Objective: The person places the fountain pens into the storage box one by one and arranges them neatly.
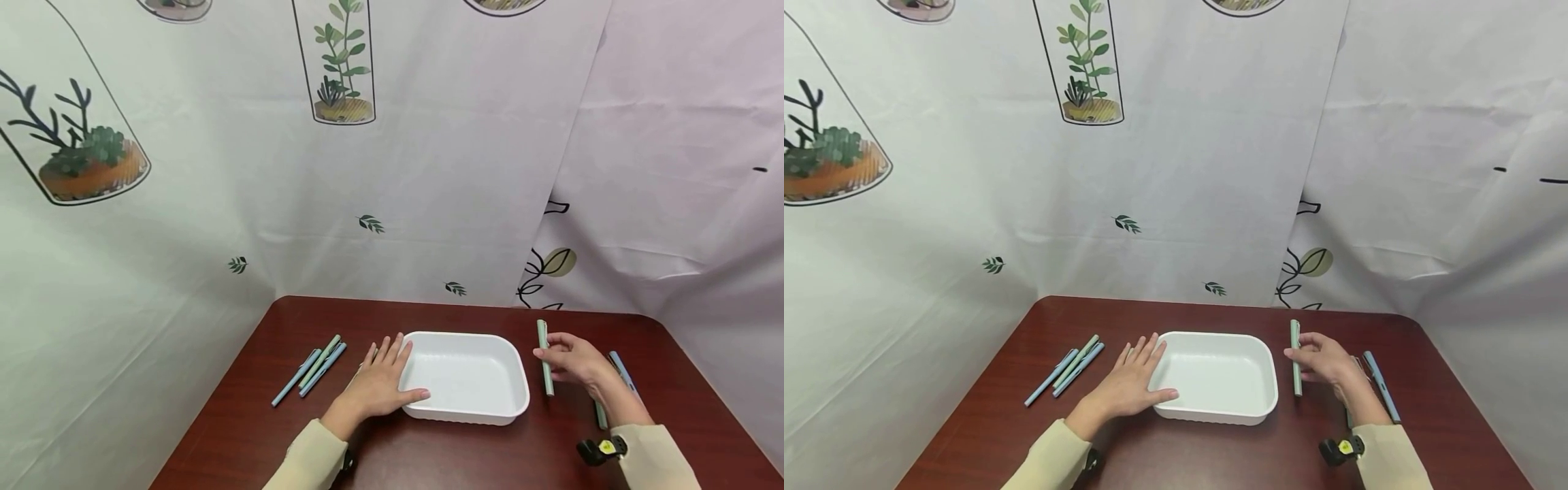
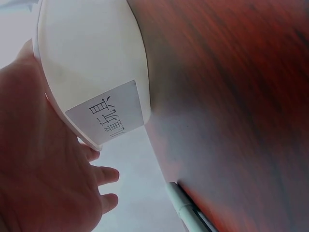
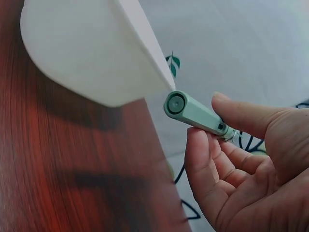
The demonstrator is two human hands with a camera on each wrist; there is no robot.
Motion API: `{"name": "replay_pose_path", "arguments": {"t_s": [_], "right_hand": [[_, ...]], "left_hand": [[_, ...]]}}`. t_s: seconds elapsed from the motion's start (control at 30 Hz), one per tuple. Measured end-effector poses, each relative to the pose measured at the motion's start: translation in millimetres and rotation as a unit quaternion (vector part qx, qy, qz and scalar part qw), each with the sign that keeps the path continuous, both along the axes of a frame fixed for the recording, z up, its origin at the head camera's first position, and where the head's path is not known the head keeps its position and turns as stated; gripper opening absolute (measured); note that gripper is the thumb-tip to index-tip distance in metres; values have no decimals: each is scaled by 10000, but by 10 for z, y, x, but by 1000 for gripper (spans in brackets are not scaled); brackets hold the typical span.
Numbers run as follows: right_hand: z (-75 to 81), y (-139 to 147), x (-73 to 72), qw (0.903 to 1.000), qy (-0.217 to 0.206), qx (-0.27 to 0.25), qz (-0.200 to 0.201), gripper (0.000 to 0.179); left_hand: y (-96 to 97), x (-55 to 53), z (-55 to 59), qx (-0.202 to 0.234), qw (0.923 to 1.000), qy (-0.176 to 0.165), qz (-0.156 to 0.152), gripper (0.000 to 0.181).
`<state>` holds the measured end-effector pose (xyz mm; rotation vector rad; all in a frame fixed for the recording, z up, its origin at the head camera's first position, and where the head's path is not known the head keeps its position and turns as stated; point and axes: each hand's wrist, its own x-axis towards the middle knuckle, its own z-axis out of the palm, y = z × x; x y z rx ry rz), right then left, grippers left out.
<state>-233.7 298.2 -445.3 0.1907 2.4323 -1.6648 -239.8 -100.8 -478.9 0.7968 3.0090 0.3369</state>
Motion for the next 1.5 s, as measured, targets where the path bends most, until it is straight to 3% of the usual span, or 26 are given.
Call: {"name": "replay_pose_path", "arguments": {"t_s": [0.73,1.1,1.5], "right_hand": [[87,-438,42,9991,380,132,107,61],[113,-644,75,9992,329,214,36,56],[108,-852,89,9993,339,157,56,63]], "left_hand": [[3,-10,-3,-69,10000,5,25,103],[16,-9,3,-113,9999,14,9,103],[18,20,24,-75,10000,-39,18,104]]}}
